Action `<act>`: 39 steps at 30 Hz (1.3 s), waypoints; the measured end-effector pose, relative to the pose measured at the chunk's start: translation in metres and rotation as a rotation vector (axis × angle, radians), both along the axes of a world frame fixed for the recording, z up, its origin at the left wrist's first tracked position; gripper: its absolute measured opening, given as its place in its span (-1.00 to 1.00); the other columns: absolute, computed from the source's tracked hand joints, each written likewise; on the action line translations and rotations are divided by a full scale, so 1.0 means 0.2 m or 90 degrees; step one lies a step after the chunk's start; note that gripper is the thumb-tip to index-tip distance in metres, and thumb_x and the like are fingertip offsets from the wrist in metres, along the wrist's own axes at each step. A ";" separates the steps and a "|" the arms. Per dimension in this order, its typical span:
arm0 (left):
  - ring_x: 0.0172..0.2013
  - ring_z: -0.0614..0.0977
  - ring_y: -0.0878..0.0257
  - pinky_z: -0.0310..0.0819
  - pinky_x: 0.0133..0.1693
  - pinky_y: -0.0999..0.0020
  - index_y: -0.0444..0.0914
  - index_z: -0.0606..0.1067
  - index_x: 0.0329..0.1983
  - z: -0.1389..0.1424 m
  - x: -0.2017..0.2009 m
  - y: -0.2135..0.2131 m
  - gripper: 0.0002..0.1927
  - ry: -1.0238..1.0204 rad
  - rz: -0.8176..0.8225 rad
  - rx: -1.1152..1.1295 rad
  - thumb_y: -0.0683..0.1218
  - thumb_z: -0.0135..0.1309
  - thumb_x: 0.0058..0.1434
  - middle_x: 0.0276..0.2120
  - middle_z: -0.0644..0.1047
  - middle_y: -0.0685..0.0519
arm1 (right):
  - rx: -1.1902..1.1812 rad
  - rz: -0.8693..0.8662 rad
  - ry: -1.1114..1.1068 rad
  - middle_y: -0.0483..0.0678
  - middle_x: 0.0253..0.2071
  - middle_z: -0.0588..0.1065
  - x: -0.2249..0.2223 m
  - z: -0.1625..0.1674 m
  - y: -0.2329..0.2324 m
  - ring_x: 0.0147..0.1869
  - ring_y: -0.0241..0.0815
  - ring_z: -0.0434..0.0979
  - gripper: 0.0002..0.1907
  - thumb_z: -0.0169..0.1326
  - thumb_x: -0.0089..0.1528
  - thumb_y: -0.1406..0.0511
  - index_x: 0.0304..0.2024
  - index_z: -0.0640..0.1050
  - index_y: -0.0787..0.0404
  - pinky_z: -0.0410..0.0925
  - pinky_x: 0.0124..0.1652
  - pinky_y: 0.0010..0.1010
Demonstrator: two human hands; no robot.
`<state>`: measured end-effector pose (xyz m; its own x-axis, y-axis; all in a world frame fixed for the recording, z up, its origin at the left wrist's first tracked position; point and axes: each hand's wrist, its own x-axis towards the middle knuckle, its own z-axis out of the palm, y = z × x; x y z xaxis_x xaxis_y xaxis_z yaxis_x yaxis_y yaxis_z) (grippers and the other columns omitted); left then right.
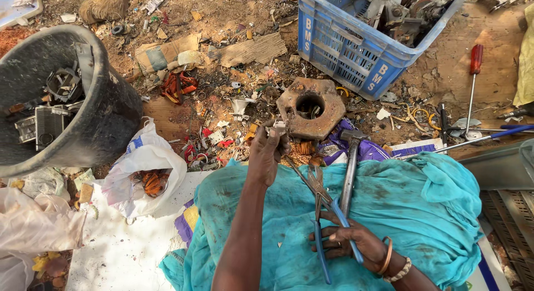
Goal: The person sits on the ground in a scrap yard dismantling old electrical components to recover copper windings. They pull copper coils from scrap parts by hand, use pliers to grip and cut, and strike items with a hammer on a metal block, placing recovered copper into a plastic bag.
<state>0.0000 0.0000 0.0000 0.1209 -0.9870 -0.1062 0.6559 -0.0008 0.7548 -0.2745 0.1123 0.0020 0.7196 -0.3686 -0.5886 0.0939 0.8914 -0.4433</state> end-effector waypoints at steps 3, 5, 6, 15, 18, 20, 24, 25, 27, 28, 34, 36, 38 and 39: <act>0.01 0.59 0.25 0.51 0.05 0.31 -0.29 0.37 0.26 0.20 -0.18 0.17 -0.43 -0.153 -0.034 -0.040 -0.02 0.28 0.28 0.02 0.57 -0.03 | 0.040 0.058 0.067 0.23 0.09 0.59 -0.04 0.01 0.10 0.01 0.14 0.70 -0.27 0.07 0.16 0.23 0.37 0.25 0.23 0.59 -0.05 -0.05; 0.08 0.60 0.27 0.51 0.13 0.31 -0.30 0.37 0.25 0.30 -0.26 0.24 -0.44 -0.228 -0.073 -0.083 -0.06 0.30 0.26 0.10 0.58 -0.04 | 0.014 0.117 0.156 0.23 0.06 0.59 -0.04 0.03 0.11 -0.06 0.10 0.72 -0.36 0.11 0.19 0.15 0.27 0.35 0.29 0.61 -0.15 -0.07; 0.07 0.59 0.27 0.50 0.12 0.30 -0.32 0.38 0.25 0.35 -0.29 0.27 -0.46 -0.241 -0.101 -0.109 -0.08 0.30 0.28 0.10 0.58 -0.04 | -0.025 0.159 0.221 0.23 0.03 0.59 -0.05 0.06 0.12 -0.10 0.06 0.73 -0.38 0.13 0.20 0.10 0.21 0.41 0.31 0.59 -0.21 -0.09; 0.00 0.54 0.32 0.48 0.03 0.35 -0.31 0.37 0.38 0.53 -0.50 0.30 -0.43 -0.246 -0.293 -0.086 -0.08 0.21 0.36 0.02 0.57 0.02 | -0.900 -0.186 0.451 0.04 0.02 0.58 -0.29 0.49 -0.10 -0.07 -0.20 0.68 -0.47 0.12 0.26 0.11 0.14 0.52 0.35 0.52 -0.17 -0.41; 0.08 0.55 0.33 0.48 0.11 0.35 -0.32 0.35 0.37 0.54 -0.56 0.25 -0.45 -0.281 -0.326 -0.120 -0.09 0.19 0.37 0.07 0.55 0.05 | -0.760 -0.294 0.294 0.05 0.05 0.53 -0.29 0.51 -0.24 0.04 -0.22 0.61 -0.45 0.15 0.27 0.19 0.27 0.49 0.29 0.50 -0.04 -0.43; 0.09 0.56 0.32 0.49 0.11 0.35 -0.31 0.34 0.37 0.53 -0.59 0.19 -0.45 -0.319 -0.322 -0.119 -0.09 0.18 0.36 0.07 0.56 0.05 | -0.825 -0.289 0.358 0.03 0.09 0.54 -0.27 0.48 -0.31 0.06 -0.22 0.60 -0.49 0.22 0.22 0.26 0.21 0.53 0.30 0.52 -0.05 -0.42; -0.02 0.59 0.31 0.51 0.02 0.36 -0.27 0.32 0.36 0.52 -0.68 0.11 -0.40 -0.387 -0.246 -0.040 -0.11 0.20 0.28 -0.07 0.61 0.01 | -0.687 -0.417 0.269 0.06 0.02 0.58 -0.26 0.41 -0.40 0.04 -0.20 0.62 -0.58 0.29 0.20 0.41 0.11 0.58 0.38 0.53 0.00 -0.37; -0.05 0.61 0.30 0.50 0.00 0.37 -0.26 0.32 0.34 0.53 -0.69 0.13 -0.40 -0.403 -0.218 -0.010 -0.12 0.21 0.26 -0.11 0.62 0.00 | -0.644 -0.458 0.248 0.08 0.00 0.59 -0.25 0.40 -0.39 0.05 -0.17 0.64 -0.59 0.29 0.20 0.42 0.09 0.57 0.39 0.54 0.02 -0.35; -0.12 0.65 0.30 0.53 -0.03 0.36 -0.28 0.42 0.26 0.48 -0.70 0.13 -0.50 -0.532 -0.210 0.012 -0.10 0.21 0.27 -0.17 0.66 0.00 | -0.561 -0.542 0.195 0.11 -0.04 0.61 -0.22 0.33 -0.40 0.07 -0.10 0.68 -0.61 0.29 0.19 0.44 0.06 0.54 0.41 0.56 0.08 -0.31; -0.15 0.67 0.30 0.54 -0.05 0.36 -0.28 0.47 0.22 0.45 -0.69 0.13 -0.54 -0.594 -0.205 0.023 -0.08 0.20 0.28 -0.20 0.67 0.00 | -0.550 -0.547 0.213 0.13 -0.05 0.61 -0.21 0.31 -0.41 0.04 -0.08 0.67 -0.62 0.28 0.19 0.45 0.05 0.54 0.42 0.57 0.04 -0.28; -0.17 0.67 0.24 0.59 -0.09 0.28 -0.33 0.58 0.04 0.32 -0.63 0.07 -0.69 -0.500 -0.174 -0.005 -0.07 0.16 0.32 -0.16 0.66 -0.01 | -0.495 -0.549 0.172 0.17 -0.09 0.62 -0.19 0.20 -0.49 -0.02 -0.02 0.69 -0.63 0.25 0.19 0.44 0.03 0.53 0.45 0.62 -0.02 -0.14; -0.13 0.66 0.22 0.56 -0.07 0.27 -0.35 0.54 0.09 0.31 -0.61 0.04 -0.61 -0.527 -0.165 -0.034 -0.06 0.24 0.26 -0.10 0.63 -0.03 | -0.509 -0.533 0.186 0.18 -0.08 0.62 -0.18 0.18 -0.50 -0.03 -0.02 0.68 -0.61 0.25 0.19 0.45 0.06 0.54 0.45 0.60 -0.02 -0.14; -0.12 0.65 0.20 0.57 -0.07 0.26 -0.35 0.53 0.09 0.30 -0.61 0.02 -0.58 -0.505 -0.185 -0.030 -0.05 0.27 0.24 -0.10 0.62 -0.04 | -0.489 -0.536 0.192 0.16 -0.08 0.61 -0.16 0.17 -0.51 -0.04 -0.06 0.67 -0.61 0.25 0.18 0.45 0.07 0.56 0.43 0.61 -0.05 -0.17; -0.13 0.65 0.20 0.58 -0.09 0.26 -0.34 0.55 0.06 0.29 -0.61 0.01 -0.60 -0.471 -0.211 -0.013 -0.03 0.27 0.25 -0.13 0.63 -0.04 | -0.481 -0.539 0.194 0.15 -0.08 0.61 -0.16 0.17 -0.51 -0.05 -0.09 0.67 -0.60 0.25 0.17 0.46 0.07 0.57 0.42 0.61 -0.06 -0.18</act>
